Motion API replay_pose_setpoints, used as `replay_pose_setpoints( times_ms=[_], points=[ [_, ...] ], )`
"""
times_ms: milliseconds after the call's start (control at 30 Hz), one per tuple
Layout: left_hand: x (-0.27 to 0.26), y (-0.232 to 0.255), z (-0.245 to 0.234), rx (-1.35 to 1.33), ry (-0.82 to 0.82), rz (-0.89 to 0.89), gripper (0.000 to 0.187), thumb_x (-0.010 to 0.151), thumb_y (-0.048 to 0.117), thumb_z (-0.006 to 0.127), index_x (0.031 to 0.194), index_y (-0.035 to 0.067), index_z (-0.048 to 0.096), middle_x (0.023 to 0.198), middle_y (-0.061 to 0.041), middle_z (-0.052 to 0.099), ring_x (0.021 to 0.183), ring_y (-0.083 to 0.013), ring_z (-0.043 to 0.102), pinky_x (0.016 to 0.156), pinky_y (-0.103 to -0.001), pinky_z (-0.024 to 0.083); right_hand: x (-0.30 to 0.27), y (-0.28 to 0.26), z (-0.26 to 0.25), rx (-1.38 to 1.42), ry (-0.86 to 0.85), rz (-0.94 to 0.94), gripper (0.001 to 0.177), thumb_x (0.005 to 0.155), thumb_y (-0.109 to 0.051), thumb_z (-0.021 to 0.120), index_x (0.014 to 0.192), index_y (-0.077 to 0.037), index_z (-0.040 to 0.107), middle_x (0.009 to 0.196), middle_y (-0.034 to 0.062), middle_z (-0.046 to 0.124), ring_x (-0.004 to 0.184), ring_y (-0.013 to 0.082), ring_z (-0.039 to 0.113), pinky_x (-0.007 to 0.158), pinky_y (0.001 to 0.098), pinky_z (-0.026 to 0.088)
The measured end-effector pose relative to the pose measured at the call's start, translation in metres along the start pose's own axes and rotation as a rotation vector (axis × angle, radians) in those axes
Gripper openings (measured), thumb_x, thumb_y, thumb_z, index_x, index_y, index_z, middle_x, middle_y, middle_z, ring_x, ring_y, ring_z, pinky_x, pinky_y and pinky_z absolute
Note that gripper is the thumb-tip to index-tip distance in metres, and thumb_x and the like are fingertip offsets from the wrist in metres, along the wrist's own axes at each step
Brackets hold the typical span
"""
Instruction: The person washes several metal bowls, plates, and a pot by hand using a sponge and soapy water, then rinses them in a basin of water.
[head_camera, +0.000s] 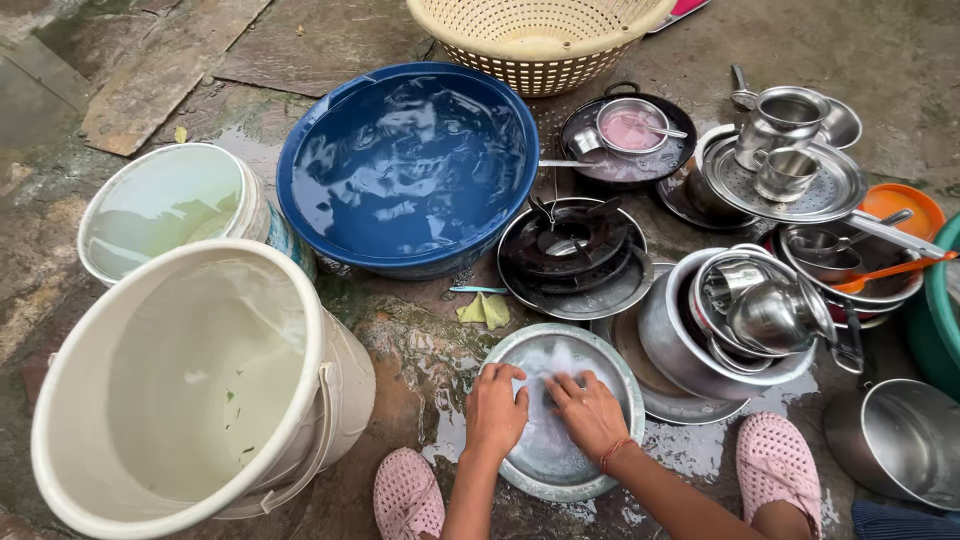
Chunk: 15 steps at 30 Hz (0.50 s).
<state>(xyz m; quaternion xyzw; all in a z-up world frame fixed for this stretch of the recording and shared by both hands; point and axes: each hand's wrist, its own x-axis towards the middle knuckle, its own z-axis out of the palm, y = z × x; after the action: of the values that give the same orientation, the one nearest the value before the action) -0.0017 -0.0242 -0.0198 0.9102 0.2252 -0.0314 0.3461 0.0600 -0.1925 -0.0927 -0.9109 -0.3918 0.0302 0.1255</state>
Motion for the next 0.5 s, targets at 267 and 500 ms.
replay_pose_setpoints(
  times_ms=[267,500],
  points=[
    [-0.001,-0.001,-0.002,-0.005,-0.021,-0.016,0.021,0.091,0.019,0.069,0.111,0.015,0.067,0.123,-0.007,0.059,0.118,-0.0315,0.057,0.099,-0.047,0.047,0.003,0.005,-0.008,-0.039,-0.055,-0.231,0.045,0.081,-0.016,0.068,0.126,-0.012,0.065,0.131,0.0024,0.064,0.110,0.0301,0.057,0.093,0.0397,0.053],
    [0.000,-0.002,-0.001,-0.016,0.000,0.015,0.020,0.090,0.017,0.070,0.110,0.014,0.068,0.122,-0.008,0.060,0.118,-0.0321,0.058,0.098,-0.046,0.048,0.001,0.010,-0.007,-0.154,0.037,-0.380,0.045,0.079,-0.010,0.065,0.125,-0.009,0.066,0.140,0.0033,0.064,0.106,0.0263,0.060,0.088,0.0356,0.054]
  ],
)
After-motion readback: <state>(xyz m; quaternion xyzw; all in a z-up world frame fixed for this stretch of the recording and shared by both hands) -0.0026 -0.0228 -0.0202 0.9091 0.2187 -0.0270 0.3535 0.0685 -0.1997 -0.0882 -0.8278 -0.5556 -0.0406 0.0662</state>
